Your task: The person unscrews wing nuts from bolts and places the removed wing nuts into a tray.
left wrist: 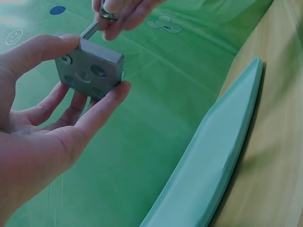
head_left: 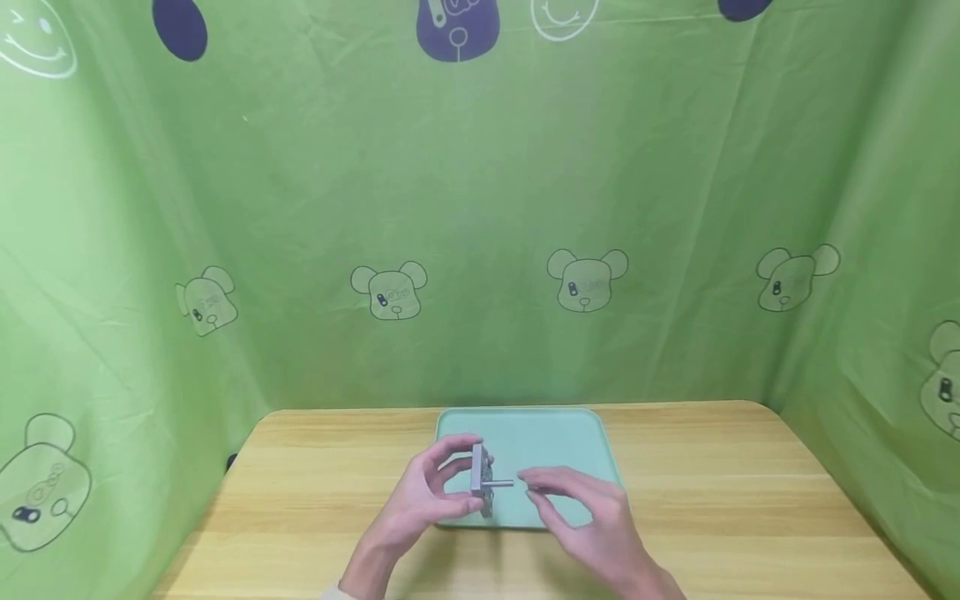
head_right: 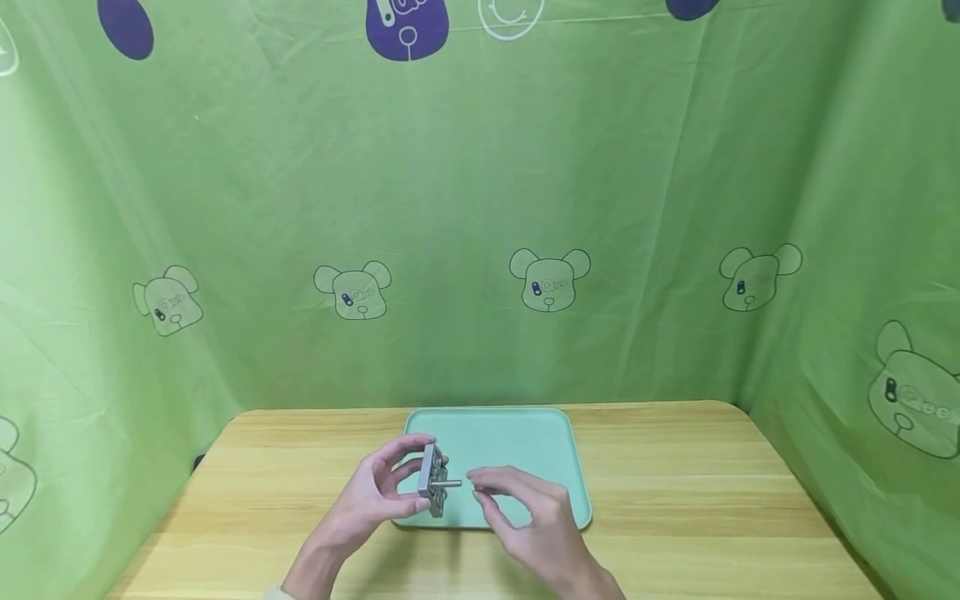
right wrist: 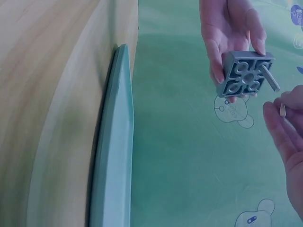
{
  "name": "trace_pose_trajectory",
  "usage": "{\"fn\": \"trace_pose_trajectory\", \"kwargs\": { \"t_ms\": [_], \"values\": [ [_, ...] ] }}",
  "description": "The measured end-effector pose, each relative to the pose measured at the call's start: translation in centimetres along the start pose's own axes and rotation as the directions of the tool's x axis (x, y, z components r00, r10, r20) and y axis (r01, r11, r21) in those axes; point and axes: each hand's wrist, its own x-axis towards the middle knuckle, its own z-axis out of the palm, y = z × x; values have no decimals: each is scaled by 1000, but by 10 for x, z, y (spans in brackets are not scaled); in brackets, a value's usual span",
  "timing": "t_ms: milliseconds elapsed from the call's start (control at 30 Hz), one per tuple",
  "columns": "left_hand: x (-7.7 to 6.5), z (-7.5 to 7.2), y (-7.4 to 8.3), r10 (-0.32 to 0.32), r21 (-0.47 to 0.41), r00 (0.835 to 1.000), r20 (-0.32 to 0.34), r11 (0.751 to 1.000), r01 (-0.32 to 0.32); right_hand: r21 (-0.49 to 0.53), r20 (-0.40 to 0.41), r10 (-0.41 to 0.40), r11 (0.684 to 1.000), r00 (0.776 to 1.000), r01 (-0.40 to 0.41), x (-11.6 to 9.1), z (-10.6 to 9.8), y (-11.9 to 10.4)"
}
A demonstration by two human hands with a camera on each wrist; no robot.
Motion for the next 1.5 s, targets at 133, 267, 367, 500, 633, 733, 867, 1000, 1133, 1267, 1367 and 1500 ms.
{"fn": "trace_pose_trajectory", "kwargs": {
  "t_ms": [133, 267, 367, 500, 633, 733, 867, 1000, 1133, 1267, 1367, 1500],
  "values": [
    [0, -2, -2, -44, -13, 999, 4, 999, 44, -48, 3, 121, 991, 993, -121, -11, -2, 11],
    [-1, -4, -5, -70, -35, 997, 14, 997, 71, -98, 19, 203, 975, 979, -201, -16, -3, 19],
    [-1, -6, -8, -49, -32, 999, 13, 998, 49, -110, 33, 269, 958, 963, -264, -17, -4, 24],
    [0, -8, -10, -14, -22, 1000, 4, 1000, 14, -101, 49, 346, 935, 937, -340, -19, -5, 31],
    [2, -10, -12, -17, -15, 1000, -5, 1000, 17, -104, 60, 398, 915, 915, -391, -23, -8, 37],
    [4, -10, -13, -13, -10, 1000, -7, 1000, 13, -116, 53, 428, 900, 902, -421, -25, -10, 41],
    [7, -10, -13, -9, -8, 1000, -4, 1000, 9, -116, 44, 469, 879, 882, -462, -27, -12, 46],
    [8, -9, -17, -17, -3, 1000, 16, 1000, 17, -110, 54, 517, 854, 854, -509, -32, -14, 49],
    [9, -5, -21, -39, -2, 998, 45, 999, 40, -134, 72, 559, 826, 826, -547, -39, -15, 52],
    [8, 3, -28, -64, 8, 996, 57, 998, 64, -167, 95, 583, 808, 807, -565, -47, -15, 56],
    [5, 10, -36, -78, 24, 995, 67, 997, 76, -194, 101, 598, 796, 795, -574, -52, -16, 60],
    [-4, 23, -48, -105, 33, 989, 108, 994, 102, -232, 99, 632, 766, 769, -600, -56, -18, 64]
  ]
}}
